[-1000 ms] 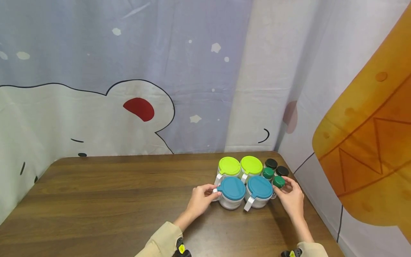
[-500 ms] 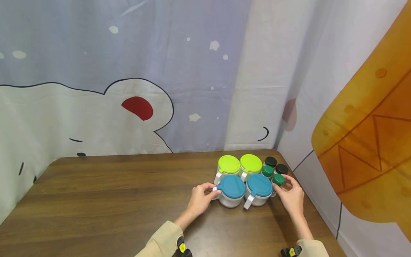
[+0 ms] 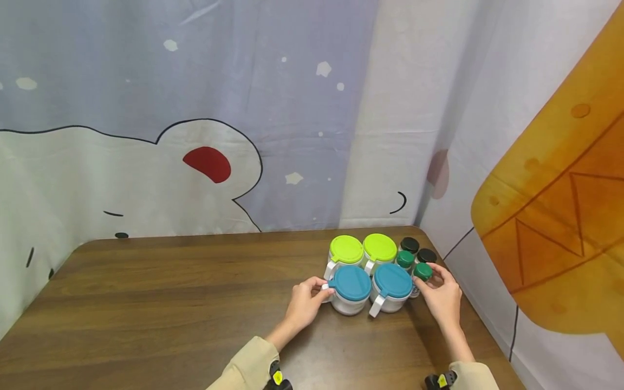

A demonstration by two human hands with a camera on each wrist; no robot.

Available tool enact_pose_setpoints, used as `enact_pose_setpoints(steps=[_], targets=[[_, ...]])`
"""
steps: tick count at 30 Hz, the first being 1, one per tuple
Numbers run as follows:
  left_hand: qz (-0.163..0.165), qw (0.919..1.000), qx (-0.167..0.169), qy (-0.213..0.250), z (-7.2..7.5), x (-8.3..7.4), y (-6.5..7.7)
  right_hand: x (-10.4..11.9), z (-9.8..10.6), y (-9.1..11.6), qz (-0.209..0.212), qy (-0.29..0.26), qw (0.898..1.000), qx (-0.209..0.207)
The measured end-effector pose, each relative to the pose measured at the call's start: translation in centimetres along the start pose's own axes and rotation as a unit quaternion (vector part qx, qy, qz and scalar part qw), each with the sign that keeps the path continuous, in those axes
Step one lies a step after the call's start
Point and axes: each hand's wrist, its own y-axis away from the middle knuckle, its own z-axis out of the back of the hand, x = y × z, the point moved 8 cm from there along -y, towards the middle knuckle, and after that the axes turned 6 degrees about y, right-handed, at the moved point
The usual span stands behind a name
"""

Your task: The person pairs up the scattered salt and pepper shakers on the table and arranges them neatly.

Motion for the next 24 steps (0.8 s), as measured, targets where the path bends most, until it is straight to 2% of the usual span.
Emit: enact_pose_setpoints(steps=[11, 24], targets=[[0.003, 0.9994, -0.034, -0.007, 0.1, 0.0, 0.5, 0.4, 0.5, 0.2, 0.006, -0.007, 1.0, -0.013], [0.002, 0.9988, -0.049, -0.006, 0.3, -0.2, 1.0, 1.0, 1.1, 0.3, 0.017, -0.012, 0.999, -0.036]])
